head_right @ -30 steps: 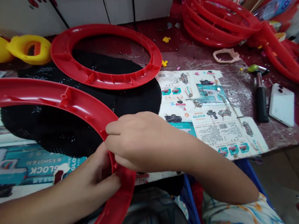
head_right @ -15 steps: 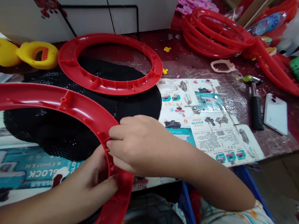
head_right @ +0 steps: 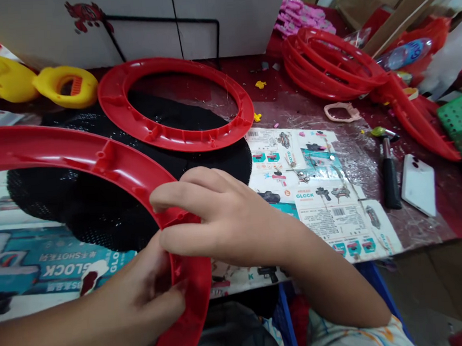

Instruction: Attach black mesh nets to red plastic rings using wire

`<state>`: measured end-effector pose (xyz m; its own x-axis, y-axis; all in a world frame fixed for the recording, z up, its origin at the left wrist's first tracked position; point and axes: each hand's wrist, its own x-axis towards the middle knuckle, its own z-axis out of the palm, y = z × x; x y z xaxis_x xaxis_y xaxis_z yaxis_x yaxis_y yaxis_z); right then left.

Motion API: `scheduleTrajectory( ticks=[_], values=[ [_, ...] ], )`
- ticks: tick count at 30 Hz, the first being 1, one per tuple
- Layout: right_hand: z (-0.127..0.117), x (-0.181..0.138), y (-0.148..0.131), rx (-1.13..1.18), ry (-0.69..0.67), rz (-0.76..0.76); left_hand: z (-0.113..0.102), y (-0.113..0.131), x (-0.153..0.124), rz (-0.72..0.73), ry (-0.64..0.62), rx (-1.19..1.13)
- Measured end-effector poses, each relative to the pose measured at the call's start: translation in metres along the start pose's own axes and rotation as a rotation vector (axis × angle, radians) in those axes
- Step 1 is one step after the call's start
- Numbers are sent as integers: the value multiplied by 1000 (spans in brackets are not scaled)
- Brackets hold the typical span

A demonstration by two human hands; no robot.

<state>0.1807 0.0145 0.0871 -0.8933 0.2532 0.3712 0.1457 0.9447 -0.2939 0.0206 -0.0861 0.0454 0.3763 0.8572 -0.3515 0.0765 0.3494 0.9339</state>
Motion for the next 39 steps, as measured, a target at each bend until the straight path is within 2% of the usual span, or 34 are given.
scheduleTrajectory(
  ticks=[4, 11, 18, 25, 32, 36, 39],
  values=[
    [2, 2, 3, 51, -78, -16, 2, -4, 0, -52, -29, 3],
    [2, 2, 6, 54, -87, -31, -1, -2, -4, -141, -59, -21],
    [5, 2, 7, 52, -155, 6, 0, 3, 1, -110, -16, 22],
    [3, 5, 4, 66, -35, 63, -3, 4, -5, -50, -44, -30],
    [4, 5, 4, 34, -28, 74, -1, 3, -3, -9, -27, 12],
    [-2, 2, 1, -43, 15, 107, -8, 10, 2, 39, 79, 16],
    [-12, 2, -12, -120, 186, 106, -20, 14, 10, 116, 239, 7]
  ],
)
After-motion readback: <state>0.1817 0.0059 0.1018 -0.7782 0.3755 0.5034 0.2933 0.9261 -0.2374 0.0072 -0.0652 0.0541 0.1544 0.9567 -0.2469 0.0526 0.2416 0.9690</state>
